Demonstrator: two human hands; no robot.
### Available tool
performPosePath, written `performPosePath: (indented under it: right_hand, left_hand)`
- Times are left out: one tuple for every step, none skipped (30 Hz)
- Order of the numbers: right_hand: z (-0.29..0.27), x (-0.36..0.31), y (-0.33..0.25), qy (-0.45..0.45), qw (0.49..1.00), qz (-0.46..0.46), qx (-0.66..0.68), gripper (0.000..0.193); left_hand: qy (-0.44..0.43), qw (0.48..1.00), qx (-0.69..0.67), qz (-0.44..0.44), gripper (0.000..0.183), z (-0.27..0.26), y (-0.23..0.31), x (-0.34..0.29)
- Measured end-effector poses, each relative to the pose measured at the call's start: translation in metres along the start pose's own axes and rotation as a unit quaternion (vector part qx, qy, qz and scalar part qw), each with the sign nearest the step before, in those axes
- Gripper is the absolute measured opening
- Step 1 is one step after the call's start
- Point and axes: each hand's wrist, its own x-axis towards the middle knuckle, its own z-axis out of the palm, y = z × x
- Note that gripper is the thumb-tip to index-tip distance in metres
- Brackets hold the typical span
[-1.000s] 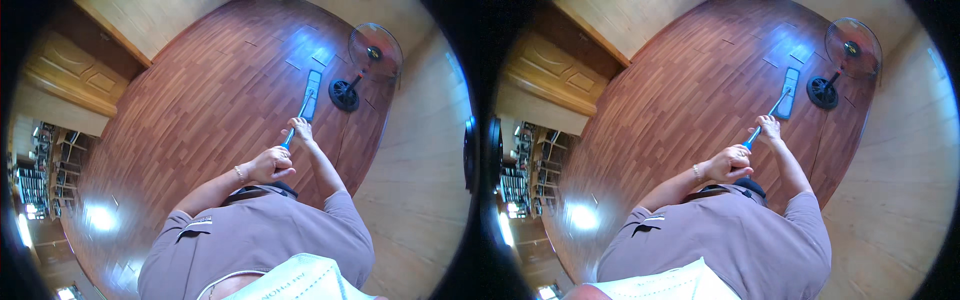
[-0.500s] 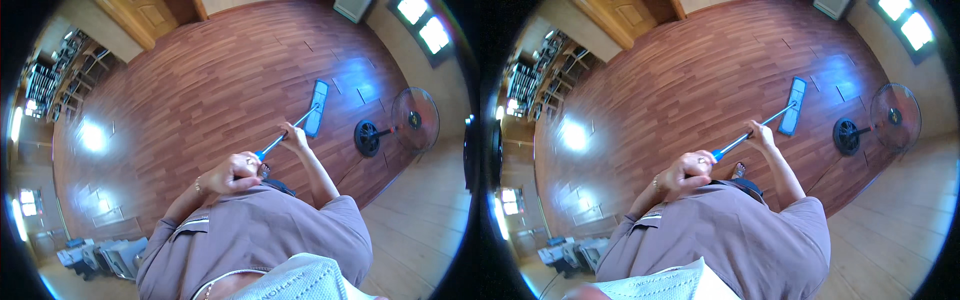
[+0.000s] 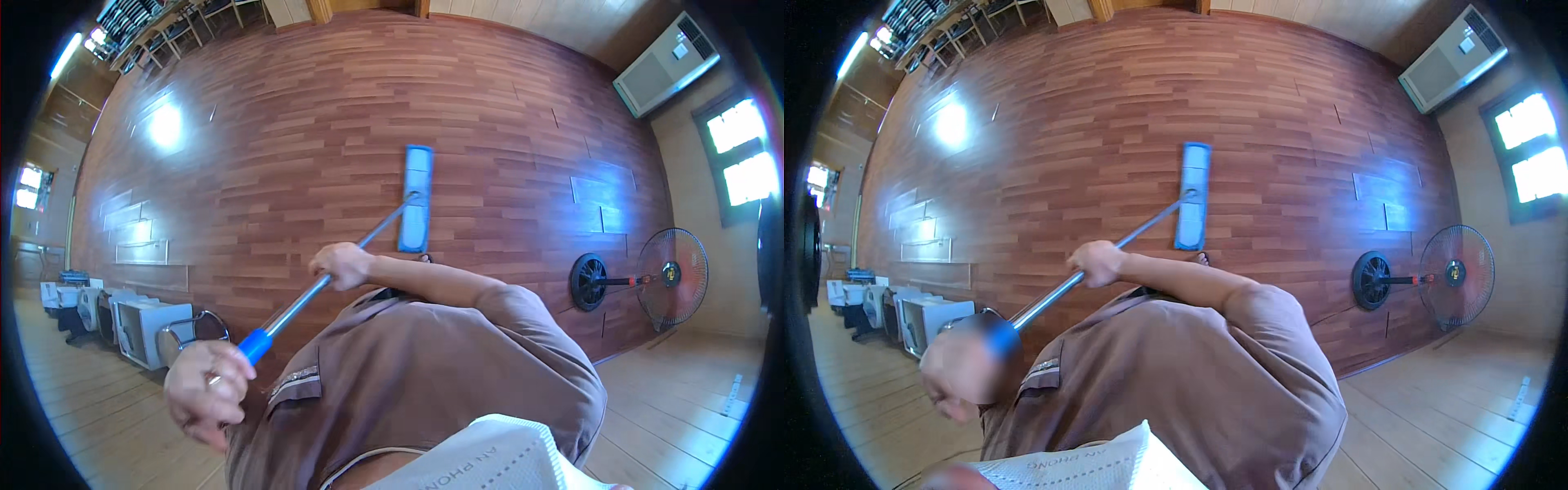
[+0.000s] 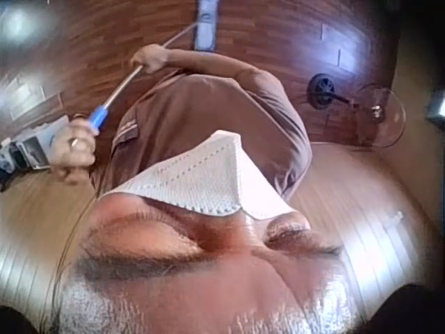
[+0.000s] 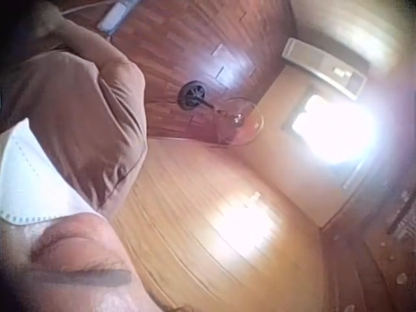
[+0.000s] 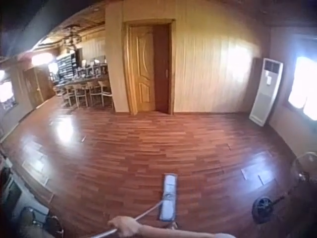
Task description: Mopping a large wooden floor using a flat mop.
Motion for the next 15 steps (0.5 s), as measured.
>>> performPosePath:
  right_hand:
    - [0.006,0.015,-0.017,-0.048,0.999,0.017,-0.003,0.027]
    - [0.007,0.029,-0.037,-0.096,0.995,0.034,-0.008,0.024]
    - [0.008,0.037,-0.05,-0.097,0.995,0.007,0.022,0.023]
    - [0.005,0.044,-0.058,-0.091,0.994,-0.015,0.049,0.022]
    - [0.003,0.047,-0.067,-0.103,0.991,-0.016,0.081,0.021]
    - [0.01,0.049,-0.067,-0.102,0.992,-0.013,0.076,0.021]
    - [0.016,0.05,-0.061,-0.101,0.991,-0.025,0.086,0.021]
    - [0.026,0.053,-0.064,-0.114,0.987,-0.05,0.101,0.021]
    - [0.036,0.054,-0.066,-0.108,0.987,-0.058,0.103,0.016]
    - [0.037,0.053,-0.065,-0.105,0.988,-0.051,0.097,0.016]
    - [0.036,0.05,-0.061,-0.113,0.99,-0.047,0.072,0.015]
    - [0.032,0.045,-0.055,-0.12,0.991,-0.041,0.047,0.015]
    - [0.029,0.041,-0.055,-0.12,0.991,-0.04,0.047,0.015]
    - [0.025,0.036,-0.053,-0.125,0.991,-0.044,0.024,0.016]
    - [0.018,0.03,-0.049,-0.129,0.991,-0.045,0.001,0.017]
  left_hand:
    - [0.006,1.0,0.029,0.001,0.038,0.006,0.017,-0.008]
    - [0.012,0.998,0.057,0.003,0.04,0.012,0.032,-0.014]
    - [0.006,0.995,0.095,-0.009,0.041,0.016,0.047,-0.015]
    - [0.009,0.993,0.115,-0.004,0.041,0.019,0.051,-0.015]
    - [0.012,0.991,0.135,0.002,0.041,0.022,0.055,-0.015]
    - [-0.01,0.989,0.15,-0.004,0.041,0.023,0.059,-0.014]
    - [-0.02,0.989,0.149,0.005,0.041,0.028,0.057,-0.011]
    - [0.033,0.984,0.172,0.001,0.04,0.045,0.061,-0.014]
    - [0.086,0.977,0.195,-0.003,0.039,0.058,0.065,-0.013]
    - [0.075,0.978,0.196,0.006,0.037,0.058,0.061,-0.009]
    - [0.07,0.979,0.193,0.015,0.037,0.058,0.055,-0.01]
    - [0.074,0.979,0.185,0.035,0.036,0.059,0.045,-0.012]
    - [0.082,0.979,0.183,0.046,0.036,0.063,0.041,-0.013]
    - [0.079,0.979,0.181,0.047,0.036,0.066,0.034,-0.01]
    - [0.085,0.98,0.167,0.061,0.035,0.067,0.026,-0.005]
